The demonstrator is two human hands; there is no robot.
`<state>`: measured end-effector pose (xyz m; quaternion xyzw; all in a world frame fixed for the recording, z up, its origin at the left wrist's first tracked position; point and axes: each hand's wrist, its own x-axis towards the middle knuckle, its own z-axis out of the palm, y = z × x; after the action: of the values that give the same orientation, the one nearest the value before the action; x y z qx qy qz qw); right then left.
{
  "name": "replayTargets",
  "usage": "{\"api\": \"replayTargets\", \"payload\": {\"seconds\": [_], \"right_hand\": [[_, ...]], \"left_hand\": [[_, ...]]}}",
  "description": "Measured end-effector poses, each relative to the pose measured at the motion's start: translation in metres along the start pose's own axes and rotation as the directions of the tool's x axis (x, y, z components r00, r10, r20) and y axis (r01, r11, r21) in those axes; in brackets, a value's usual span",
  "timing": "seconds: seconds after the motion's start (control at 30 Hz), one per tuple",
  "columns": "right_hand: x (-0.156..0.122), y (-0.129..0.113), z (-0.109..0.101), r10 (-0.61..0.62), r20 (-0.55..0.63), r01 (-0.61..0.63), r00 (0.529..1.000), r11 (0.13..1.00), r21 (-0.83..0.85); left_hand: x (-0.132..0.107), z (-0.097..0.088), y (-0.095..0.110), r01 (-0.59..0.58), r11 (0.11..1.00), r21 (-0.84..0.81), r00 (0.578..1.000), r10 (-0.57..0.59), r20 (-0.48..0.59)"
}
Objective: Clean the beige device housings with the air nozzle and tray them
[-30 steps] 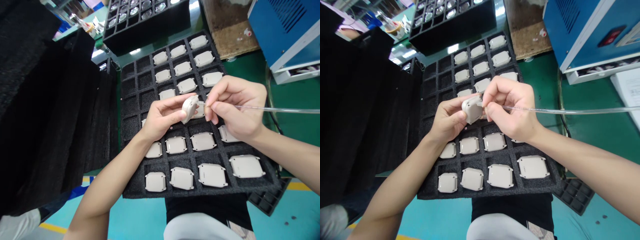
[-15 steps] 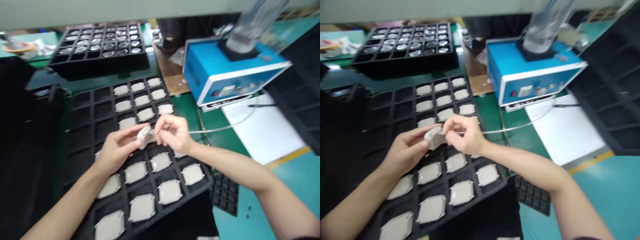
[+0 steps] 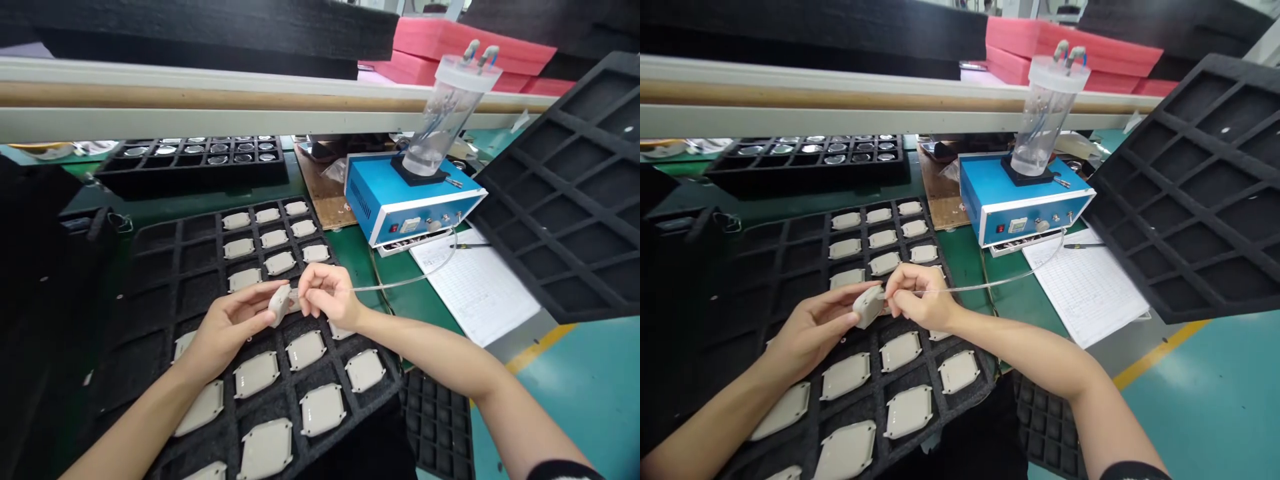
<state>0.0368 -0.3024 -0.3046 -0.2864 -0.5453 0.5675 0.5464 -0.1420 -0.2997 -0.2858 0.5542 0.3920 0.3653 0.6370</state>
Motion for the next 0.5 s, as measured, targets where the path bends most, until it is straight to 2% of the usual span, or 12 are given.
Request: {"api": "replayTargets", "payload": {"seconds": [0.3,0.5], "right_hand": [[-0.0007,-0.0003,0.0,-0.012,-0.001,0.012,1.0,1.0,0.007],[-0.0003,-0.0015,0.0008,-0.023,-0.006,0.023,1.0,1.0,-0.004]], "left_hand": [[0.003,-0.0012,-0.0033,-0.01,0.999,-0.032,1.0,0.01,-0.019],[0.0033,-0.0036,-0.0065,-0.028,0.999,-0.02,1.0,0.028,0.006]]}}
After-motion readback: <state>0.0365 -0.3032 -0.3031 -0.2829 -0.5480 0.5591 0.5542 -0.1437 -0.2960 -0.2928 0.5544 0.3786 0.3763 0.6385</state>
